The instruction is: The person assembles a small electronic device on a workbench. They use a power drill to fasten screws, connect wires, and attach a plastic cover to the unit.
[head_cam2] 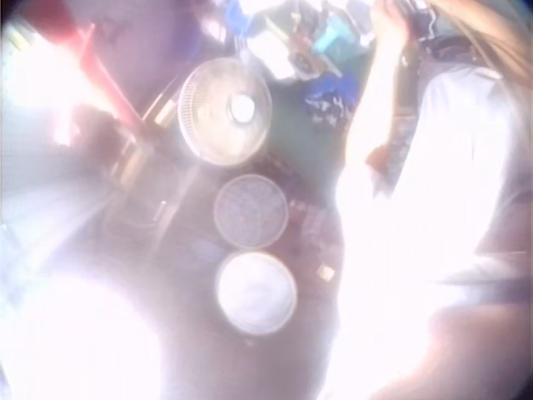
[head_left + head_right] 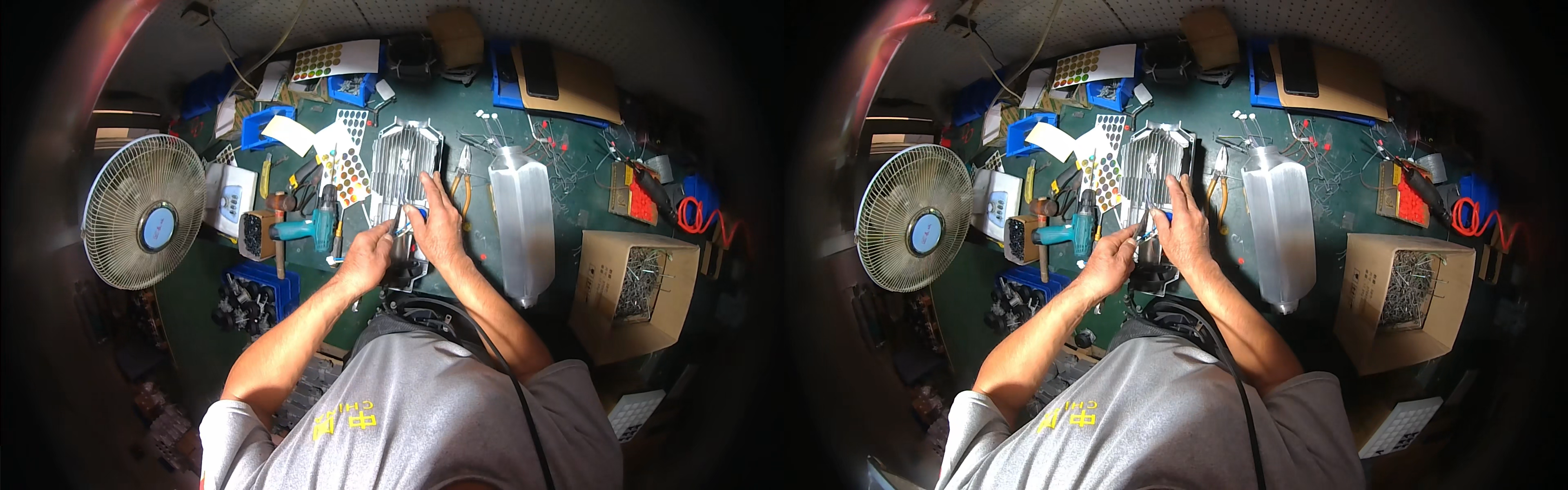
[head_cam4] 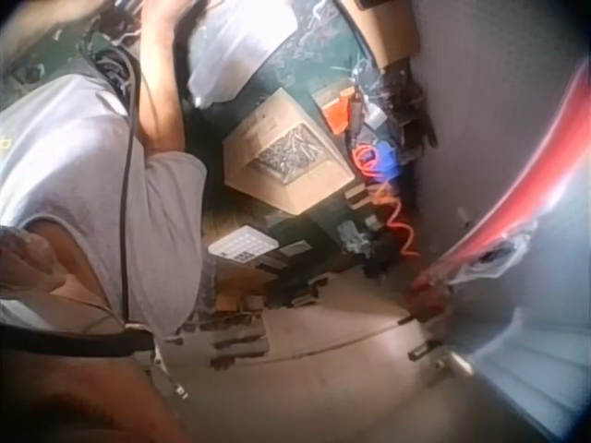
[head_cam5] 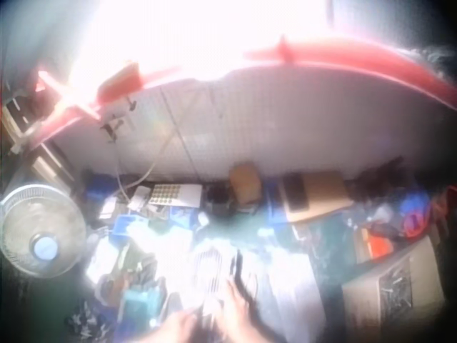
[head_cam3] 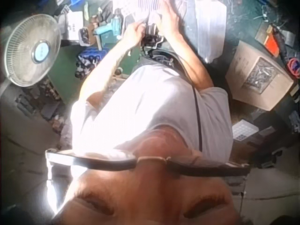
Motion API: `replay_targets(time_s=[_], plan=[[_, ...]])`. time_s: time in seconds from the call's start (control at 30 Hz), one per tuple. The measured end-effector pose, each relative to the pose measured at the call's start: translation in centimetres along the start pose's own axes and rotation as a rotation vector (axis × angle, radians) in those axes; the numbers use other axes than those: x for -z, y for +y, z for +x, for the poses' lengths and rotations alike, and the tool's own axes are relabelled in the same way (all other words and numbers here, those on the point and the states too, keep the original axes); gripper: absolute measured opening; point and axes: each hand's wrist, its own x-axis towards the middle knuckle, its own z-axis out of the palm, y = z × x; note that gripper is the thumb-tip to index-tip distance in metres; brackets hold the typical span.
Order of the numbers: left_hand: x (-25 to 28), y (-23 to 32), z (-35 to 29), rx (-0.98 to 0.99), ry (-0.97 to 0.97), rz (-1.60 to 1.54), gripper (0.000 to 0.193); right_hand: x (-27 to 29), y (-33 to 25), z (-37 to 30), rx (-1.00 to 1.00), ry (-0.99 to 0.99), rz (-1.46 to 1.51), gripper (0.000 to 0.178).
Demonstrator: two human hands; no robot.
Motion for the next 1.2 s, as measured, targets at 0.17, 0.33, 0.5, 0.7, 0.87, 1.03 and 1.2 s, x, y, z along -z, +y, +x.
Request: replay_targets(time_s=[0.17,0.33,0.5,0.7,0.87,1.03,1.2], plan=[[0.1,0.9,-0.4,0.061,-0.02,-0.031,0.044,0.7,-1.2,-0.3,-0.052,-0.05,-0.005,0.076],[-0.4,0.7,-0.6,0.1,-0.004,-0.128,0.044,0.5,-1.0,-0.2,-0.049,-0.055,-0.024,0.076],[-0.5,2.2,-1.0,0.147,-0.007,-0.142,0.043,0.1,-0.6,-0.2,-0.079,-0.033,0.0,0.07],[-0.7,0.6,-0.8,0.137,0.021,-0.202,0.043,2.0,-2.7,-1.2,0.1,0.151,0.017,0.05],[-1.0,0.1,-0.4,0.085,0.031,-0.285,0.038,1.2,-5.0,-1.9,-0.675,-0.294,0.746,0.027],[-0.8,0.8,-0.9,0.145,0.036,-0.205,0.04,0.6,-3.2,-0.6,-0.78,-0.491,0.666,0.03],[-0.6,1.7,-1.3,0.145,0.036,-0.209,0.039,-0.7,-2.2,-0.6,-0.937,-0.51,0.91,0.026]])
